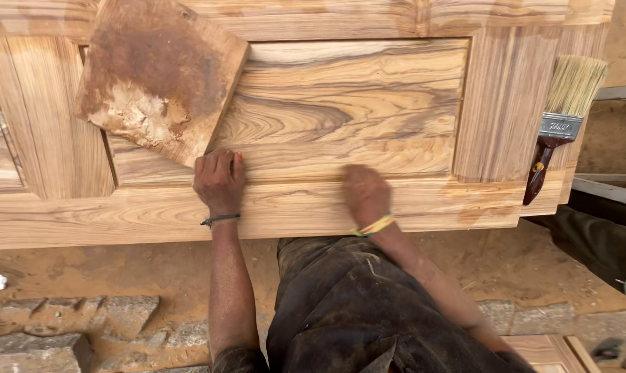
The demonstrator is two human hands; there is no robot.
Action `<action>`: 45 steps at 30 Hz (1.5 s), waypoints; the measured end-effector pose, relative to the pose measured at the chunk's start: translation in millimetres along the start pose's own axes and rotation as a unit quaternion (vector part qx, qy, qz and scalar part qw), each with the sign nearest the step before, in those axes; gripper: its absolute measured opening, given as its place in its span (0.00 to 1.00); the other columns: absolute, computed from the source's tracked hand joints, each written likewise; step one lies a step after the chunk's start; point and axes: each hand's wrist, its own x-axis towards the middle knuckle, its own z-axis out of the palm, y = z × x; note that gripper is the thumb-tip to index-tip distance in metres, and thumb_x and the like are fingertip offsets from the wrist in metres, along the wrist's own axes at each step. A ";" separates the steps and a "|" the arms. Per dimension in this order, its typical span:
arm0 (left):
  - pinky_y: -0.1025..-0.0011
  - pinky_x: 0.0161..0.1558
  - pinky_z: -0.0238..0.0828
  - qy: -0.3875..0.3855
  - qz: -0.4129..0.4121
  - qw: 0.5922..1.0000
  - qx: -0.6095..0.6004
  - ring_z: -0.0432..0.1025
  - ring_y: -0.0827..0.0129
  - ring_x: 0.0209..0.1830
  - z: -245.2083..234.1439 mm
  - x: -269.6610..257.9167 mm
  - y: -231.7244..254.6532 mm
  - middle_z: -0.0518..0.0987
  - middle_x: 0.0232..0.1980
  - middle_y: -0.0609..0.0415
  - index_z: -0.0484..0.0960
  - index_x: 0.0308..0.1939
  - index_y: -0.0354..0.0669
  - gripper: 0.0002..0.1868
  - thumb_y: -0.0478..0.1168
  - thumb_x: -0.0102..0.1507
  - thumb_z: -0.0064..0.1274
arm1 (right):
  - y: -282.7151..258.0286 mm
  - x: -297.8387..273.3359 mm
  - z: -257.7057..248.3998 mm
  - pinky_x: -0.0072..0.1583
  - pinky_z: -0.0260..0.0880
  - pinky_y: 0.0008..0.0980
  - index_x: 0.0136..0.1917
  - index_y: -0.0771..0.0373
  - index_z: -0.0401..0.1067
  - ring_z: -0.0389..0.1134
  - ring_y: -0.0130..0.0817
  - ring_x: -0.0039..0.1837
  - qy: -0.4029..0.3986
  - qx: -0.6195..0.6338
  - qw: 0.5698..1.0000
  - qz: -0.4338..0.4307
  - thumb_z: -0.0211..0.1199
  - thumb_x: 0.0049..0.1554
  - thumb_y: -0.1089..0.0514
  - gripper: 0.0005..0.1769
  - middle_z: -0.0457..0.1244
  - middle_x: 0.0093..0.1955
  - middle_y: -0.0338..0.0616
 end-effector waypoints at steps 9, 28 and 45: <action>0.63 0.45 0.74 0.023 -0.009 0.999 0.045 0.74 0.59 0.45 9.0 -0.2 2.9 0.82 0.45 0.55 0.83 0.39 0.43 0.06 0.40 0.66 0.63 | 95.3 33.7 -44.2 0.55 0.73 0.33 0.57 0.66 0.78 0.74 0.38 0.51 0.080 0.367 0.926 0.033 0.62 0.63 0.61 0.11 0.71 0.50 0.46; 0.59 0.56 0.73 0.118 -0.131 0.984 -0.007 0.74 0.58 0.53 -15.5 -28.8 -70.1 0.80 0.52 0.52 0.82 0.47 0.43 0.12 0.47 0.66 0.60 | -62.7 101.9 -57.8 0.59 0.71 0.33 0.56 0.67 0.78 0.70 0.36 0.57 0.058 0.407 0.906 -0.104 0.65 0.65 0.60 0.10 0.69 0.55 0.49; 0.49 0.73 0.54 0.115 -0.262 0.958 -0.024 0.65 0.60 0.69 -98.7 -23.0 -187.3 0.75 0.64 0.56 0.82 0.49 0.47 0.24 0.58 0.59 0.64 | -351.4 255.9 1.3 0.60 0.70 0.42 0.56 0.63 0.79 0.68 0.48 0.59 0.029 0.161 0.845 -0.509 0.67 0.53 0.69 0.16 0.70 0.57 0.45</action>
